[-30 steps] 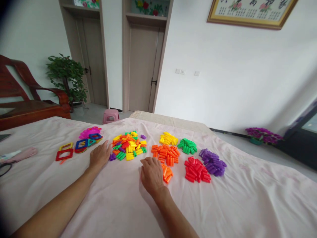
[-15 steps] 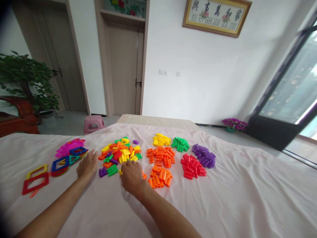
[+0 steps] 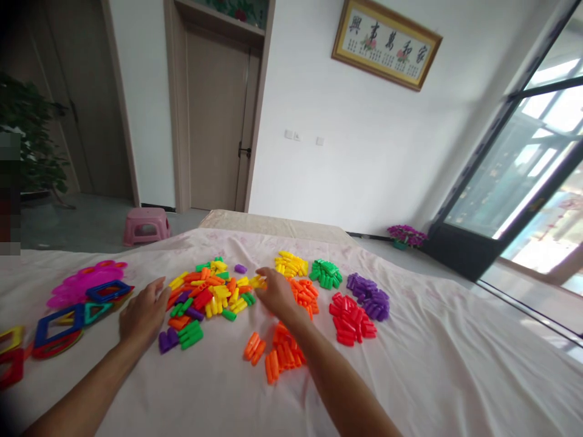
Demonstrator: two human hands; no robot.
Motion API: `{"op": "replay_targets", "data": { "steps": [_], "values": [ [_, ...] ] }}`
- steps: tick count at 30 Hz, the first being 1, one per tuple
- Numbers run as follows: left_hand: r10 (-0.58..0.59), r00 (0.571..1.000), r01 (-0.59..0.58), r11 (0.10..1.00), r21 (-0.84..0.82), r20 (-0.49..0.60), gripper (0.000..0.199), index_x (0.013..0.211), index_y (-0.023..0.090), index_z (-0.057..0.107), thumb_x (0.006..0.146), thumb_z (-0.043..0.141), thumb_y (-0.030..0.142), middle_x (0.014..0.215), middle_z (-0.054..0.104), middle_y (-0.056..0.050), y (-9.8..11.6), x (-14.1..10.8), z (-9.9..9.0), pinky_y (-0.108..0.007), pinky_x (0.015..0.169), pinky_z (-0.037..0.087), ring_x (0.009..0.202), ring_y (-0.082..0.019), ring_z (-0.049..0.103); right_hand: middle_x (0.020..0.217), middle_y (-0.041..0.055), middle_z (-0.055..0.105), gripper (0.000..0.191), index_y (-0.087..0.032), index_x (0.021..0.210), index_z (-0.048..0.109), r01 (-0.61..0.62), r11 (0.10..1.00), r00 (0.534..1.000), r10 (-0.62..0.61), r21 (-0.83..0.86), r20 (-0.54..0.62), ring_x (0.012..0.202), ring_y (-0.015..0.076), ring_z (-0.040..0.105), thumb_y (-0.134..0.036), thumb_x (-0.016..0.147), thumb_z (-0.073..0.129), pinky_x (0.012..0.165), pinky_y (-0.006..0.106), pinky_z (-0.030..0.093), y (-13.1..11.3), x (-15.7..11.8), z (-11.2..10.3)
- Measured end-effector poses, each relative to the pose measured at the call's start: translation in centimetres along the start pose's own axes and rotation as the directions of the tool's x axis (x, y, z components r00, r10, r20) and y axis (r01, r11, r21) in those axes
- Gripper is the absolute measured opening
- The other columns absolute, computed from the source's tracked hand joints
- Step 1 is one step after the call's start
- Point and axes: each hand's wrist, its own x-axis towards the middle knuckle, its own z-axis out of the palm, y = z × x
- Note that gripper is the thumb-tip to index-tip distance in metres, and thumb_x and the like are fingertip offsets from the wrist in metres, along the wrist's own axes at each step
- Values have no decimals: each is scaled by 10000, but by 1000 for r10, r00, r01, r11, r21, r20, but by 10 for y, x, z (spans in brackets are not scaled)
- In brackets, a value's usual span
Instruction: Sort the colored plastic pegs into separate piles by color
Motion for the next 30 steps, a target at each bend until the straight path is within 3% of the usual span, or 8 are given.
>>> {"op": "replay_targets", "data": {
  "steps": [3, 7, 14, 21, 26, 30],
  "values": [
    [17, 1000, -18, 1000, 15, 8, 564, 1414, 227, 505, 959, 270, 464, 1356, 629, -107, 0, 1, 1, -475, 1037, 380, 1259, -322, 541, 1252, 90, 675, 453, -183, 1255, 618, -199, 968, 976, 183, -150, -115, 1137, 217, 631, -146, 803, 618, 984, 317, 469, 52, 49, -17],
    [26, 999, -27, 999, 42, 26, 538, 1371, 243, 551, 952, 293, 460, 1340, 644, -84, 1, 3, 3, -477, 1015, 389, 1232, -327, 557, 1292, 89, 656, 481, -199, 1306, 599, -298, 899, 954, 268, -321, -136, 1187, 225, 608, -145, 828, 594, 992, 302, 459, 99, 82, -22],
    [36, 999, -37, 999, 39, 22, 524, 1367, 243, 553, 962, 280, 432, 1333, 649, -77, 2, 3, 1, -462, 1005, 384, 1229, -315, 554, 1242, 81, 684, 379, -213, 1214, 672, -272, 894, 962, 261, -357, -81, 1155, 225, 626, -200, 836, 649, 968, 288, 460, 122, 84, -21],
    [65, 998, -66, 996, 61, 19, 473, 1302, 257, 624, 954, 348, 417, 1242, 691, -79, 4, 0, 0, -430, 980, 393, 1172, -302, 572, 1204, 78, 710, 308, -186, 1183, 691, -240, 932, 970, 221, -272, -100, 1099, 200, 652, -229, 901, 574, 948, 297, 474, 110, 71, -24],
    [83, 996, -85, 995, 54, 40, 459, 1299, 256, 636, 952, 378, 409, 1273, 679, -81, 4, 1, 3, -431, 1021, 367, 1198, -296, 559, 1063, 39, 754, 271, -209, 1067, 738, -69, 992, 998, 68, -104, -14, 985, 181, 685, -156, 859, 574, 888, 286, 502, 65, 46, -1],
    [97, 994, -99, 993, 66, 45, 454, 1287, 255, 641, 943, 391, 413, 1291, 669, -82, 4, 2, 4, -430, 1023, 367, 1205, -290, 564, 1025, 54, 749, 257, -193, 1063, 735, 88, 996, 992, -86, -13, 96, 923, 182, 683, -171, 852, 589, 844, 287, 511, 22, 27, 24]
  ]
}}
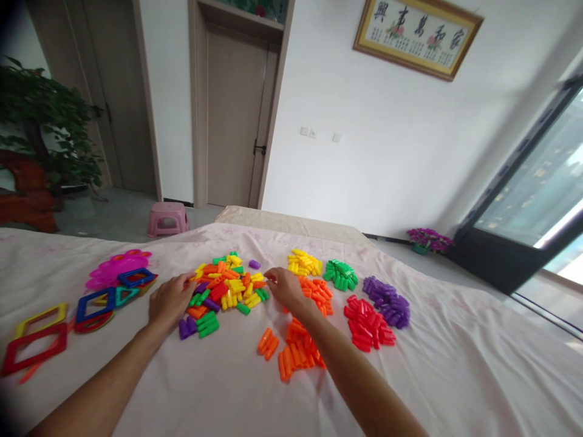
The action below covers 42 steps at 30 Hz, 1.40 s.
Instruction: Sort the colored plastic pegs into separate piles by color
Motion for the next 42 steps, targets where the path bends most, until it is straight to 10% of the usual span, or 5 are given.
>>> {"op": "replay_targets", "data": {
  "steps": [13, 20, 27, 32, 42],
  "values": [
    [22, 1000, -22, 1000, -3, 2, 453, 1261, 264, 648, 941, 384, 446, 1290, 669, -79, -2, 3, 2, -416, 998, 379, 1193, -287, 575, 1288, 67, 595, 396, -283, 1242, 657, 260, 936, 951, -205, -238, 232, 1151, 235, 555, -293, 848, 690, 935, 345, 461, -70, 14, 24],
    [31, 1000, -31, 1000, -4, 6, 466, 1260, 277, 647, 941, 363, 464, 1281, 673, -76, -5, 4, 4, -434, 993, 382, 1184, -301, 575, 1077, 62, 674, 188, -211, 1059, 698, 279, 945, 959, -265, -172, 103, 1044, 193, 586, -289, 944, 571, 919, 309, 440, -65, 15, 31],
    [19, 1000, -19, 1000, 1, 6, 472, 1259, 280, 650, 931, 370, 472, 1293, 669, -68, -5, 5, 5, -434, 998, 385, 1185, -299, 579, 930, 24, 729, 238, -203, 1097, 685, -96, 990, 987, 108, 101, -117, 833, 156, 676, -248, 957, 498, 758, 249, 485, -9, 34, -14],
    [17, 1000, -17, 1000, -2, 13, 463, 1253, 277, 650, 926, 378, 461, 1276, 677, -60, -7, 7, 7, -420, 986, 392, 1183, -291, 580, 1094, 78, 731, 269, -193, 1135, 697, -316, 933, 926, 265, -171, -268, 1000, 180, 670, -245, 954, 505, 849, 246, 467, 65, 45, -57],
    [6, 1000, -6, 999, -33, -21, 509, 1224, 278, 665, 974, 256, 449, 1245, 700, -53, -6, 5, 5, -405, 964, 403, 1163, -281, 604, 1169, 105, 703, 340, -234, 1136, 732, -354, 850, 935, 317, -389, -157, 1070, 219, 662, -125, 922, 491, 910, 280, 461, 115, 40, -68]
  ]
}}
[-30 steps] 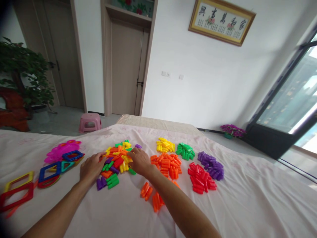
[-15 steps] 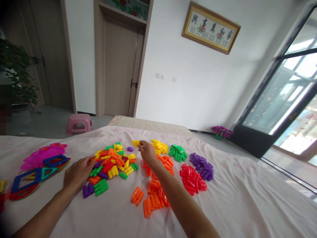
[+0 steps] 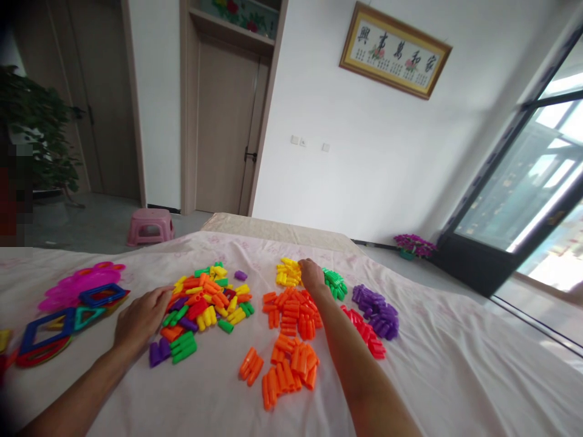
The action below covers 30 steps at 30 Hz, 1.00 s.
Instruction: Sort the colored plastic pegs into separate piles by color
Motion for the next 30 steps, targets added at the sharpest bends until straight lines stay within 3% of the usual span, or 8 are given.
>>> {"op": "replay_targets", "data": {
  "steps": [7, 12, 17, 21, 25, 30],
  "values": [
    [-5, 1000, 5, 1000, -7, 19, 470, 1246, 278, 658, 964, 315, 433, 1267, 691, -46, 2, 0, -1, -391, 983, 389, 1179, -273, 592, 1280, 85, 672, 435, -206, 1223, 700, 25, 999, 999, -24, 25, -22, 1137, 220, 640, -71, 916, 423, 954, 285, 459, -2, -9, -3],
    [-5, 1000, 5, 1000, 4, 23, 441, 1253, 273, 659, 951, 368, 404, 1273, 688, -57, 4, -2, -4, -389, 987, 388, 1178, -268, 591, 1230, 69, 695, 358, -198, 1160, 721, 208, 966, 977, -200, 156, -69, 1119, 190, 640, -115, 921, 469, 970, 272, 452, -41, -34, -4],
    [-5, 1000, 5, 1000, 1, 23, 436, 1248, 267, 662, 942, 385, 407, 1287, 678, -67, 5, -2, -6, -391, 982, 391, 1187, -272, 582, 1075, 40, 740, 262, -214, 1071, 749, 404, 865, 897, -439, 299, 57, 991, 169, 667, -181, 909, 547, 880, 253, 464, -109, -87, -6],
    [7, 1000, -7, 1000, 9, 31, 436, 1247, 268, 658, 936, 382, 400, 1281, 679, -58, 5, -1, -6, -404, 986, 388, 1179, -276, 583, 1000, 35, 735, 185, -229, 996, 758, 444, 851, 841, -504, 280, 197, 920, 169, 663, -300, 913, 608, 772, 238, 449, -149, -122, -10],
    [14, 999, -14, 1000, 15, 29, 444, 1244, 271, 659, 935, 374, 415, 1266, 684, -59, 3, -1, -4, -403, 979, 388, 1172, -279, 583, 1055, 56, 712, 218, -232, 1029, 737, 473, 863, 817, -506, 180, 276, 963, 202, 655, -384, 889, 665, 737, 258, 443, -165, -136, -8],
    [24, 999, -24, 1000, 19, 27, 463, 1248, 273, 657, 936, 359, 440, 1268, 684, -64, 0, -1, -2, -414, 975, 395, 1167, -289, 590, 1081, 69, 691, 185, -217, 1057, 697, 535, 834, 778, -548, 133, 306, 972, 210, 657, -280, 896, 630, 728, 271, 447, -169, -141, -1]
  ]
}}
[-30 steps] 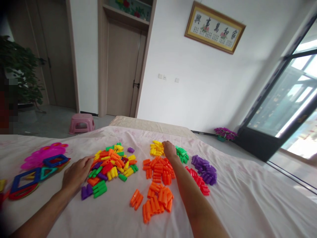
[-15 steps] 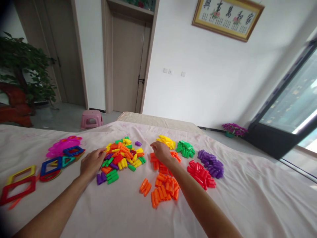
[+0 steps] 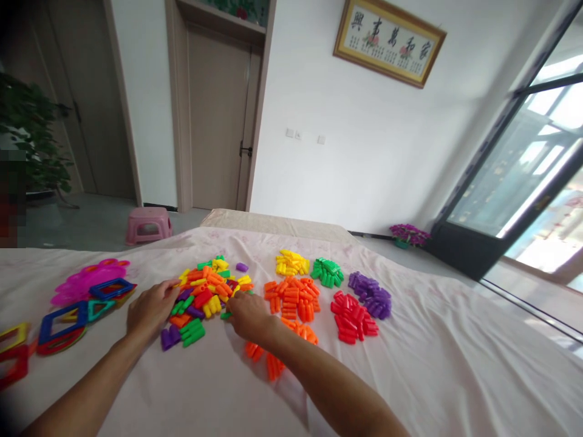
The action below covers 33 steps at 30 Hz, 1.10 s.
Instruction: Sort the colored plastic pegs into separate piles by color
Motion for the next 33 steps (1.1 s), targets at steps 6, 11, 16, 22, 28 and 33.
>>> {"op": "replay_targets", "data": {
  "steps": [6, 11, 16, 22, 28, 33],
  "values": [
    [6, 999, -6, 1000, 14, 33, 503, 1271, 274, 652, 940, 337, 482, 1297, 669, -71, -2, 1, 0, -435, 952, 410, 1178, -315, 586, 1099, 51, 685, 212, -234, 1115, 674, -28, 983, 990, 53, 184, -132, 971, 190, 647, -260, 917, 604, 760, 259, 460, 12, -10, -7],
    [23, 998, -24, 1000, 21, 54, 537, 1284, 263, 647, 953, 303, 508, 1313, 657, -90, -6, 2, 0, -464, 950, 406, 1190, -340, 577, 1051, 60, 698, 245, -195, 1139, 672, -149, 909, 833, 327, 389, -445, 941, 166, 643, -205, 919, 563, 833, 258, 465, 95, -28, -28],
    [36, 998, -38, 999, 28, 55, 553, 1294, 247, 646, 960, 293, 511, 1303, 659, -121, -7, 3, 2, -487, 925, 417, 1167, -361, 588, 1064, 66, 730, 233, -196, 1072, 708, -581, 758, 639, 651, 298, -409, 972, 203, 656, -249, 894, 566, 787, 264, 446, 215, -70, -43],
    [12, 997, -15, 999, 38, 78, 560, 1299, 242, 640, 959, 295, 522, 1323, 650, -116, -4, 3, -1, -499, 946, 416, 1187, -360, 579, 1041, 111, 748, 249, -183, 1038, 741, -802, 584, 532, 793, 122, -297, 963, 227, 679, -240, 862, 573, 711, 252, 417, 293, -115, -36],
    [13, 997, -17, 998, 54, 70, 564, 1283, 248, 647, 951, 294, 536, 1315, 655, -108, -4, 3, -2, -484, 938, 417, 1172, -356, 585, 982, 108, 762, 258, -190, 949, 777, -811, 573, 533, 807, 117, -255, 925, 224, 695, -158, 774, 590, 704, 248, 429, 316, -123, -19],
    [-3, 995, -5, 997, 83, 95, 567, 1308, 280, 628, 943, 289, 552, 1324, 653, -80, -4, 4, -2, -455, 936, 415, 1170, -332, 592, 1071, 71, 756, 325, -233, 1062, 759, -819, 556, 498, 812, 144, -303, 980, 218, 686, -188, 821, 546, 748, 255, 451, 327, -133, -22]
  ]
}}
